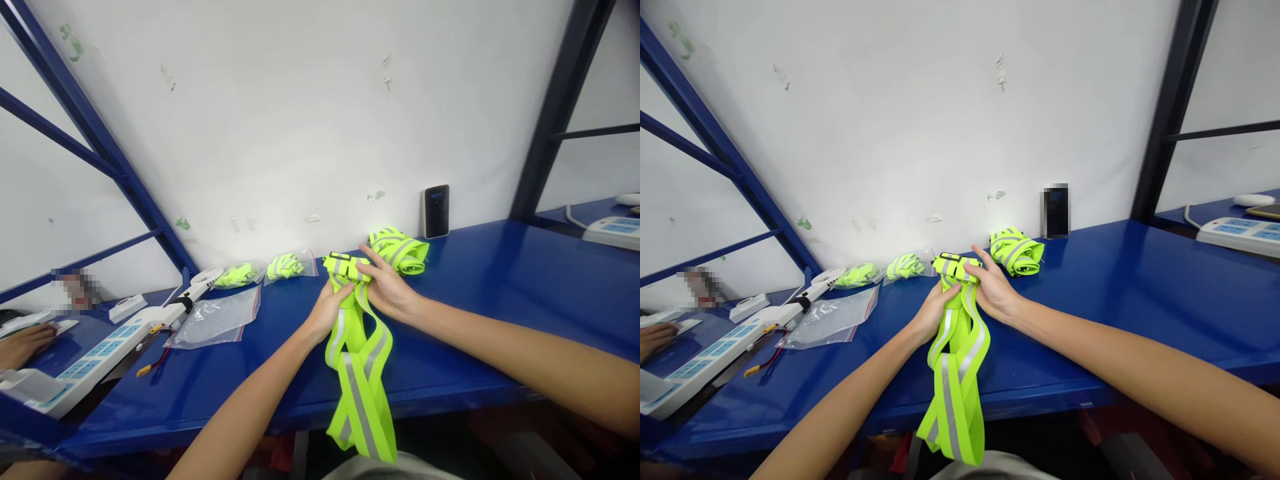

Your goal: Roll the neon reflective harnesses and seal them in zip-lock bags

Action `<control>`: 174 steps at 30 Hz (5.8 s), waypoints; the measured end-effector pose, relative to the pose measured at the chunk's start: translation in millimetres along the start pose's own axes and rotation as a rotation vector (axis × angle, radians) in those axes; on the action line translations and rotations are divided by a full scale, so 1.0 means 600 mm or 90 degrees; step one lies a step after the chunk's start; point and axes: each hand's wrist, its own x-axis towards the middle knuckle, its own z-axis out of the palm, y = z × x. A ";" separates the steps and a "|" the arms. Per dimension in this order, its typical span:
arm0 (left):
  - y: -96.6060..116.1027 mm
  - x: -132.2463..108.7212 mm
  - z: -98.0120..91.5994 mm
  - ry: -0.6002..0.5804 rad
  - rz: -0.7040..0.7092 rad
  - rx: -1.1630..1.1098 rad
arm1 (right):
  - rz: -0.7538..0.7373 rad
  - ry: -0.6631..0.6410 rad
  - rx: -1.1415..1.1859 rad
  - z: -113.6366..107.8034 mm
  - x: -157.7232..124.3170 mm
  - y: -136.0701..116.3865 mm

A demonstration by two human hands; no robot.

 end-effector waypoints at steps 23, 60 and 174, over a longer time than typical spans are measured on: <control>0.033 -0.016 -0.007 -0.077 -0.158 -0.004 | 0.045 -0.050 -0.151 -0.018 0.004 -0.023; 0.040 -0.019 -0.011 -0.061 -0.045 -0.261 | -0.598 -0.402 -0.695 -0.056 0.005 -0.012; 0.037 -0.014 -0.010 -0.084 -0.115 0.117 | -0.173 -0.092 -0.390 -0.048 0.030 -0.017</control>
